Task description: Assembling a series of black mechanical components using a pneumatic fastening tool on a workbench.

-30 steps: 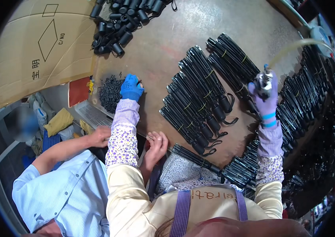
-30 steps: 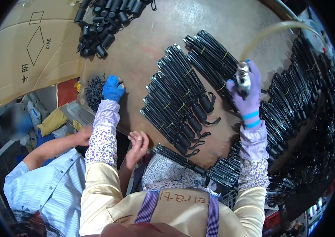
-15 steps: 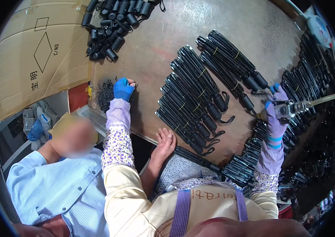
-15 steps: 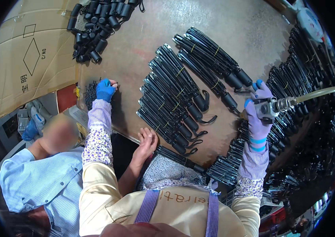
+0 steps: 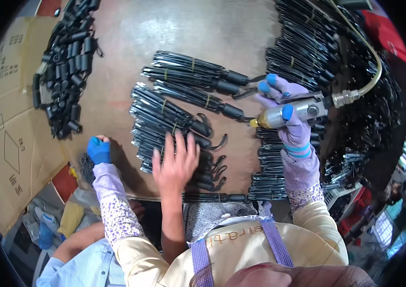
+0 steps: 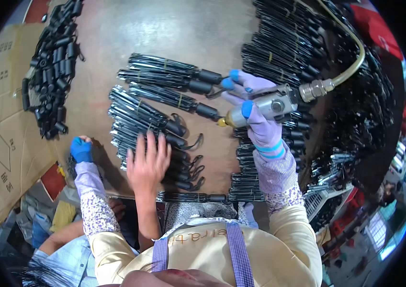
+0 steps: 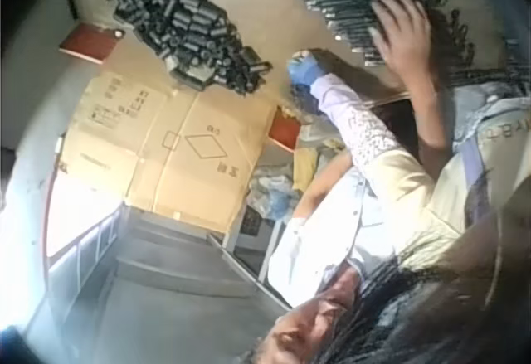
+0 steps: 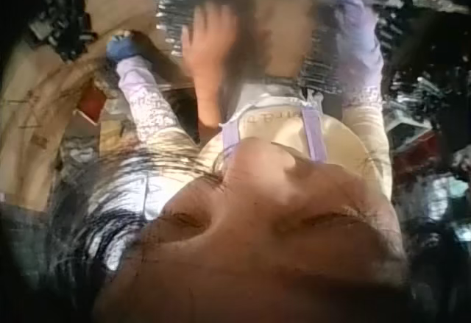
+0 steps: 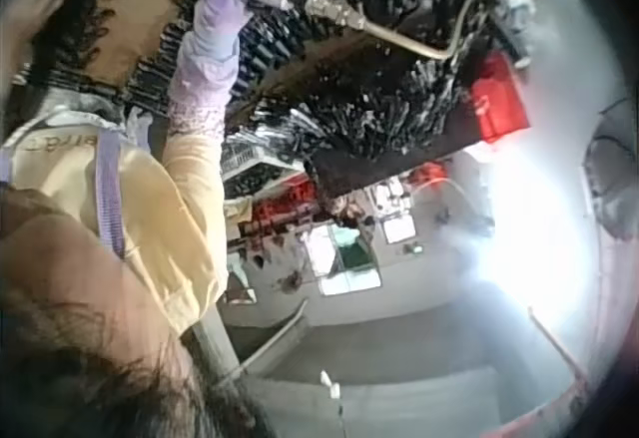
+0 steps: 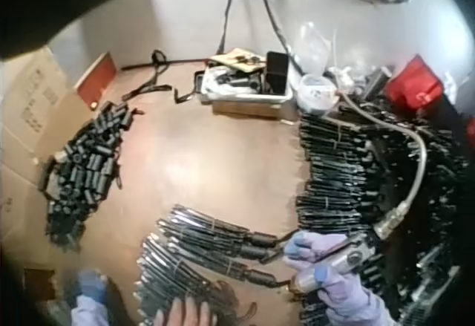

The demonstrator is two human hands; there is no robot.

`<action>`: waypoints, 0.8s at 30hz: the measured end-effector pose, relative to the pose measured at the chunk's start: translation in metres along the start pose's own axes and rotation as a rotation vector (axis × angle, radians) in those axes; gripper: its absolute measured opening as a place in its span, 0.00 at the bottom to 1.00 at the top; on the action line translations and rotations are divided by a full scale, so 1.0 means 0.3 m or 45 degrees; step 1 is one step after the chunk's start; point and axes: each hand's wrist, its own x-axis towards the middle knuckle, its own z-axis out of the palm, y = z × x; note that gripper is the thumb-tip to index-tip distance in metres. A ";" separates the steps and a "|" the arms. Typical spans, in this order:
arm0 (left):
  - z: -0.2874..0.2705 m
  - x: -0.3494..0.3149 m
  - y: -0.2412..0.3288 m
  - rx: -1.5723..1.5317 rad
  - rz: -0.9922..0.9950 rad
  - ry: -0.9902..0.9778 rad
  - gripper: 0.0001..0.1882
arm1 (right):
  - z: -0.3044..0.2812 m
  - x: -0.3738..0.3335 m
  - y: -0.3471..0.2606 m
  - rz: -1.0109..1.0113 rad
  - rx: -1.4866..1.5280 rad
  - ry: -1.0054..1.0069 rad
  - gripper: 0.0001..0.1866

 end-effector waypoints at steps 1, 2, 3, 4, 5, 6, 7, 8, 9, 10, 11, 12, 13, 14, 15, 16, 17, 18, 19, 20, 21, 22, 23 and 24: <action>0.010 0.049 0.107 -0.271 0.015 -0.027 0.06 | -0.019 -0.012 -0.011 -0.028 -0.038 0.033 0.22; -0.031 0.085 0.191 -0.516 0.009 -0.029 0.06 | -0.028 -0.018 -0.009 -0.009 -0.049 0.001 0.23; -0.092 0.160 0.320 -0.533 0.055 -0.039 0.06 | -0.026 0.000 0.023 -0.017 -0.059 -0.012 0.23; -0.114 0.135 0.499 -1.022 0.107 -0.199 0.10 | -0.053 -0.007 0.035 0.006 -0.088 -0.021 0.24; -0.129 0.094 0.754 -1.493 0.139 -0.331 0.15 | -0.054 -0.007 0.048 0.043 -0.093 -0.058 0.24; -0.171 0.055 0.907 -1.271 0.186 -0.378 0.16 | -0.044 -0.012 0.058 0.046 -0.096 -0.047 0.24; -0.156 0.055 0.954 -1.118 0.546 -0.423 0.14 | -0.015 -0.011 0.071 -0.010 -0.175 -0.039 0.22; -0.118 0.025 1.021 -1.180 0.522 -0.604 0.12 | 0.005 -0.017 0.090 -0.061 -0.264 -0.012 0.21; -0.080 -0.020 1.085 -1.238 0.493 -0.788 0.11 | 0.025 -0.023 0.109 -0.110 -0.353 0.015 0.19; -0.058 -0.070 1.116 -1.273 0.450 -0.915 0.08 | 0.053 -0.040 0.126 -0.153 -0.436 0.051 0.18; -0.005 -0.101 1.102 -1.166 0.558 -0.940 0.07 | 0.082 -0.046 0.138 -0.134 -0.447 0.060 0.18; 0.044 -0.130 1.073 -1.057 0.665 -0.959 0.07 | 0.112 -0.051 0.150 -0.127 -0.465 0.041 0.18; 0.072 -0.156 1.070 -1.064 0.667 -0.976 0.07 | 0.123 -0.049 0.154 -0.134 -0.488 0.030 0.17; 0.092 -0.182 1.065 -1.032 0.767 -0.929 0.08 | 0.126 -0.050 0.164 -0.141 -0.502 0.020 0.17; 0.104 -0.199 1.056 -0.997 0.865 -0.877 0.08 | 0.130 -0.050 0.173 -0.149 -0.512 0.007 0.17; 0.107 -0.204 1.044 -0.989 0.868 -0.888 0.08 | 0.133 -0.050 0.187 -0.157 -0.518 -0.006 0.17; 0.108 -0.207 1.033 -0.983 0.879 -0.874 0.08 | 0.135 -0.049 0.200 -0.166 -0.522 -0.021 0.17; 0.108 -0.209 1.023 -0.977 0.891 -0.858 0.08 | 0.137 -0.047 0.213 -0.176 -0.524 -0.038 0.16; 0.109 -0.210 1.016 -0.970 0.903 -0.842 0.08 | 0.139 -0.045 0.224 -0.186 -0.526 -0.055 0.16; 0.112 -0.212 1.013 -0.963 0.915 -0.825 0.08 | 0.140 -0.042 0.235 -0.197 -0.529 -0.072 0.16; 0.107 -0.211 1.010 -0.950 0.913 -0.824 0.08 | 0.148 -0.038 0.250 -0.195 -0.516 -0.071 0.16; 0.101 -0.209 1.011 -0.916 0.938 -0.819 0.07 | 0.157 -0.033 0.262 -0.206 -0.468 -0.073 0.16; 0.093 -0.207 1.017 -0.884 0.962 -0.813 0.07 | 0.166 -0.027 0.272 -0.218 -0.421 -0.074 0.16; 0.087 -0.205 1.024 -0.853 0.985 -0.807 0.07 | 0.171 -0.021 0.279 -0.229 -0.376 -0.076 0.16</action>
